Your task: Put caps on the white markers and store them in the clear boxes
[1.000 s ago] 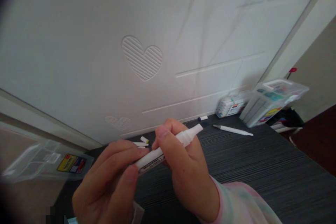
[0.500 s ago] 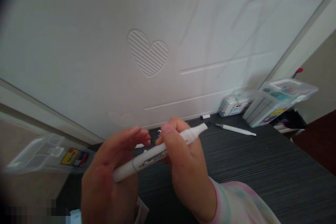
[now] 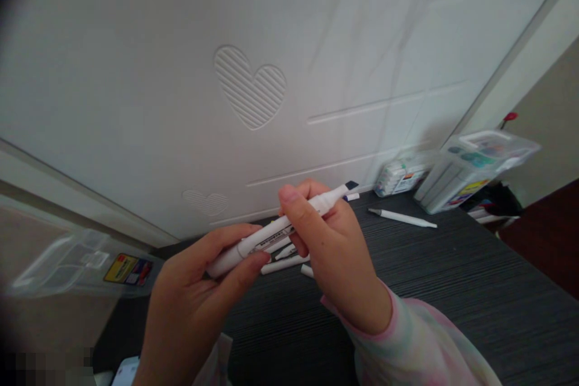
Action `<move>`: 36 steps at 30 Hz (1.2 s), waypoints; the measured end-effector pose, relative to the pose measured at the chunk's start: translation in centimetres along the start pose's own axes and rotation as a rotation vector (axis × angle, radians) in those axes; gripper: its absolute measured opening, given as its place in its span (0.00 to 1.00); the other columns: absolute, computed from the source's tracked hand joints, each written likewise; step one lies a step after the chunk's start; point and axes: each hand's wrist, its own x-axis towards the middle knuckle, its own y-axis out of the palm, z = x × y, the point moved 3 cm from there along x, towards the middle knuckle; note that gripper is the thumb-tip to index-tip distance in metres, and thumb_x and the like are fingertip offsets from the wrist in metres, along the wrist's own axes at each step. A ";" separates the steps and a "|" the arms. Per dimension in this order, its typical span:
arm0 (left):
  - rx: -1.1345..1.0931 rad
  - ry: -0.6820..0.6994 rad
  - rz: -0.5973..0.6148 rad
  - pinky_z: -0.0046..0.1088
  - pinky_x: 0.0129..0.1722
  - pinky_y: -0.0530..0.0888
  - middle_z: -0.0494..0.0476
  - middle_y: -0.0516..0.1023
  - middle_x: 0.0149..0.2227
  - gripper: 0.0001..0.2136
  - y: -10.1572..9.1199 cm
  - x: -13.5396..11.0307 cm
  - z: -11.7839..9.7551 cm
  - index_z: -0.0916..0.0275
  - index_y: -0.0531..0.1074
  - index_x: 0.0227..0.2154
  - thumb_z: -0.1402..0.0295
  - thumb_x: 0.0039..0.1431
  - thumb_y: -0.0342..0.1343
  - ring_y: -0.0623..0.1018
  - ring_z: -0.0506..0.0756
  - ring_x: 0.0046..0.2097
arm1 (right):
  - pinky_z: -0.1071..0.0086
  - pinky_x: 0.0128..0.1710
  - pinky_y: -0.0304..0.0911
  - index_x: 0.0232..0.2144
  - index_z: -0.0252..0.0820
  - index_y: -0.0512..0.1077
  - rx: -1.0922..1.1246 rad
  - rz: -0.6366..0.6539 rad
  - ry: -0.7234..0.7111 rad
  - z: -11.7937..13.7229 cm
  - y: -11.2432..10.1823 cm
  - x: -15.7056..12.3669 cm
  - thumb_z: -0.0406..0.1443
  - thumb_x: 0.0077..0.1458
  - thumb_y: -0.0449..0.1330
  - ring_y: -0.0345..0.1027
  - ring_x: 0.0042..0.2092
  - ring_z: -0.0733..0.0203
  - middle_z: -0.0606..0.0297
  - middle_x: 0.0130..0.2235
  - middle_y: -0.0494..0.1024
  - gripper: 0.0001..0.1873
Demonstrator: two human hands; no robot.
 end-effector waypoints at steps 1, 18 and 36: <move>0.010 0.000 -0.009 0.19 0.28 0.68 0.42 0.78 0.29 0.06 -0.1 0.0 0.0 0.53 0.73 0.33 0.68 0.51 0.58 0.74 0.46 0.28 | 0.73 0.13 0.48 0.17 0.45 0.60 0.002 -0.009 0.005 0.1 -0.1 0.0 0.37 0.56 0.51 0.48 0.15 0.69 0.73 0.12 0.54 0.16; 0.011 0.023 0.063 0.22 0.35 0.67 0.47 0.76 0.37 0.10 0.5 -0.4 0.1 0.55 0.67 0.42 0.70 0.58 0.48 0.74 0.49 0.35 | 0.72 0.18 0.46 0.26 0.46 0.66 0.302 0.086 0.094 -0.6 0.5 -0.2 0.45 0.49 0.58 0.49 0.20 0.68 0.72 0.17 0.55 0.10; 0.050 -0.053 0.105 0.21 0.30 0.65 0.45 0.75 0.34 0.08 0.7 -0.1 0.6 0.52 0.68 0.40 0.64 0.61 0.45 0.73 0.47 0.32 | 0.80 0.23 0.55 0.31 0.44 0.71 0.299 0.195 0.076 -0.5 0.9 -0.3 0.36 0.52 0.57 0.56 0.23 0.74 0.74 0.21 0.63 0.03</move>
